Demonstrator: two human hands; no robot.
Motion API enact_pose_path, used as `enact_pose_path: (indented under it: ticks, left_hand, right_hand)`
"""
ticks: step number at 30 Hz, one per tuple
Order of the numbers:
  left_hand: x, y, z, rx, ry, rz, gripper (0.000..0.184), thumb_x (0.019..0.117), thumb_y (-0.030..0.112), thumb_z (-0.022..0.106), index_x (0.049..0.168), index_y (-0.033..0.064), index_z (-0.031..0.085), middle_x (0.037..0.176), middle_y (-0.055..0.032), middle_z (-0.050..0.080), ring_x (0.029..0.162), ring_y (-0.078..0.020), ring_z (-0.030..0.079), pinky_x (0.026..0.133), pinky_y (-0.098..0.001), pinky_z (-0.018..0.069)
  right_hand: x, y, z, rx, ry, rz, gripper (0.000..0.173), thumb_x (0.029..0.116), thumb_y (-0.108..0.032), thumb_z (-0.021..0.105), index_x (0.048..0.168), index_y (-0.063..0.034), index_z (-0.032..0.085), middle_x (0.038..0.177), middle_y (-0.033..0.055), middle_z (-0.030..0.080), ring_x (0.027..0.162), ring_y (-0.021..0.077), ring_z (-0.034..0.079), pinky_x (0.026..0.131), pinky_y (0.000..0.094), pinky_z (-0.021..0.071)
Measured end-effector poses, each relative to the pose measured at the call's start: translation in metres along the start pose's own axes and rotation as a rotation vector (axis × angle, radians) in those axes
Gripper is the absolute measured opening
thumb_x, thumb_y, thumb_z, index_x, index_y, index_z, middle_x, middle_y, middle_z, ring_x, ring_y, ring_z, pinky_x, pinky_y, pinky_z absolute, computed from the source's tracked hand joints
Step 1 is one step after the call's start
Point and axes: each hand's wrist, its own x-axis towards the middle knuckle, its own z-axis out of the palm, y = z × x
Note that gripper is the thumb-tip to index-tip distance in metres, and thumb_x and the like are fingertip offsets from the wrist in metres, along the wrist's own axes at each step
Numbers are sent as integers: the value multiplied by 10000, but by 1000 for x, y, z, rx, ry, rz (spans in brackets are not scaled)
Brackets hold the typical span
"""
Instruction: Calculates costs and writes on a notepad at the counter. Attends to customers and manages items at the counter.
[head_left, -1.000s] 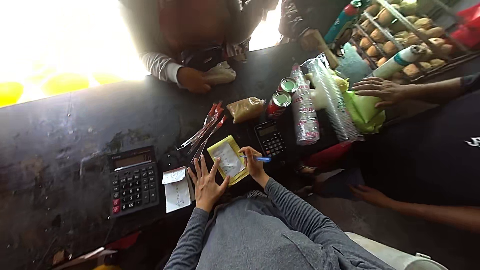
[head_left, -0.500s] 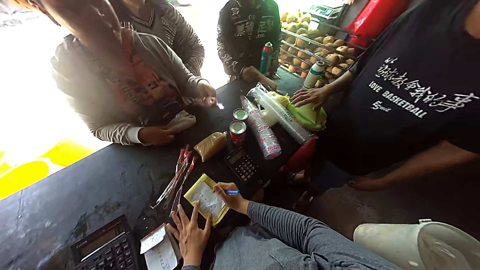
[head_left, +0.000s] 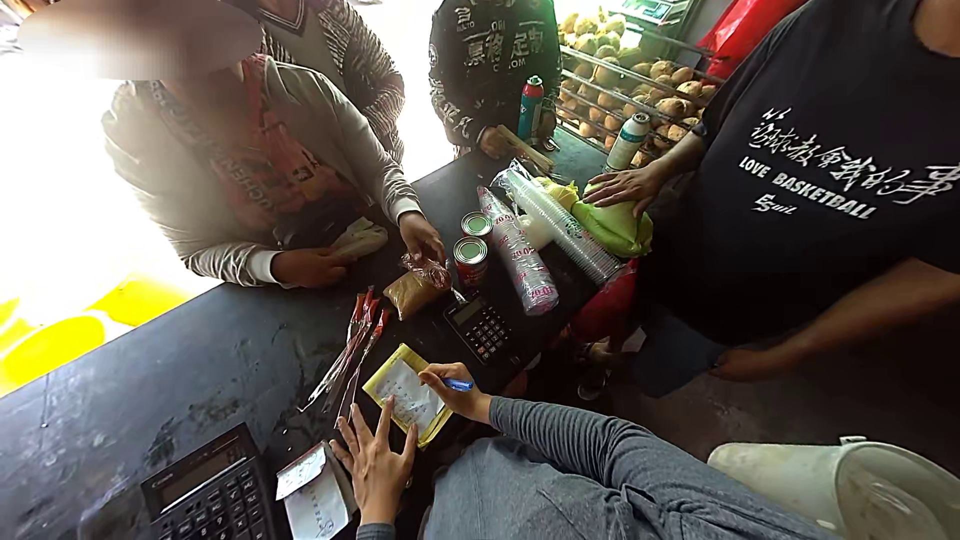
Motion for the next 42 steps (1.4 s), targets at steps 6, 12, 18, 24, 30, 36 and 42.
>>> enact_pose_path:
  ticks: [6, 12, 18, 24, 30, 36, 42]
  left_hand:
    - [0, 3, -2, 9, -13, -9, 780, 859, 751, 423, 1428, 253, 615, 1594, -351, 290, 1487, -597, 180, 1156, -756, 57]
    - [1, 3, -5, 15, -48, -3, 779, 858, 719, 464, 1441, 221, 600, 1588, -384, 260, 1473, -632, 152, 1145, -772, 28]
    - [1, 4, -7, 16, -84, -18, 791, 857, 718, 473, 1456, 213, 583, 1590, -385, 253, 1471, -637, 146, 1146, -769, 36]
    - [2, 2, -7, 28, -87, -15, 803, 868, 733, 459, 1461, 205, 577, 1585, -395, 251, 1469, -640, 151, 1146, -767, 39]
    - [3, 3, -9, 26, -99, -18, 799, 867, 710, 491, 1464, 185, 572, 1580, -397, 260, 1464, -643, 163, 1151, -766, 45]
    - [3, 3, -9, 49, -112, -35, 779, 866, 691, 535, 1466, 195, 573, 1593, -384, 248, 1476, -623, 161, 1171, -742, 36]
    - [2, 1, -7, 66, -99, -32, 792, 856, 719, 511, 1464, 214, 575, 1600, -369, 254, 1485, -607, 165, 1175, -736, 37]
  right_hand:
    - [2, 3, -1, -62, -53, 22, 425, 1046, -273, 550, 794, 48, 667, 663, 92, 597, 617, 135, 554, 608, 318, 456]
    - [9, -26, -22, -137, 79, -271, 217, 945, -144, 606, 942, 23, 745, 897, 137, 737, 856, 228, 701, 795, 351, 563]
    - [34, -28, -92, -497, 407, -273, 238, 897, -89, 608, 1080, -38, 753, 1111, 99, 757, 1133, 287, 677, 1040, 486, 492]
    - [11, 4, -134, -539, 461, -245, 240, 896, -53, 595, 1083, -14, 741, 1111, 113, 756, 1126, 273, 676, 1052, 404, 496]
    - [4, -2, -144, -478, 530, -326, 192, 991, -94, 527, 1038, 2, 687, 1095, 156, 740, 1139, 257, 677, 1054, 352, 499]
    - [30, -20, -204, -494, 743, -279, 237, 1001, -91, 489, 997, 59, 672, 1045, 181, 730, 1040, 246, 699, 933, 372, 565]
    - [45, -28, -311, -741, 888, 93, 323, 1018, -125, 505, 1267, 67, 579, 1364, 246, 598, 1261, 387, 584, 1062, 542, 465]
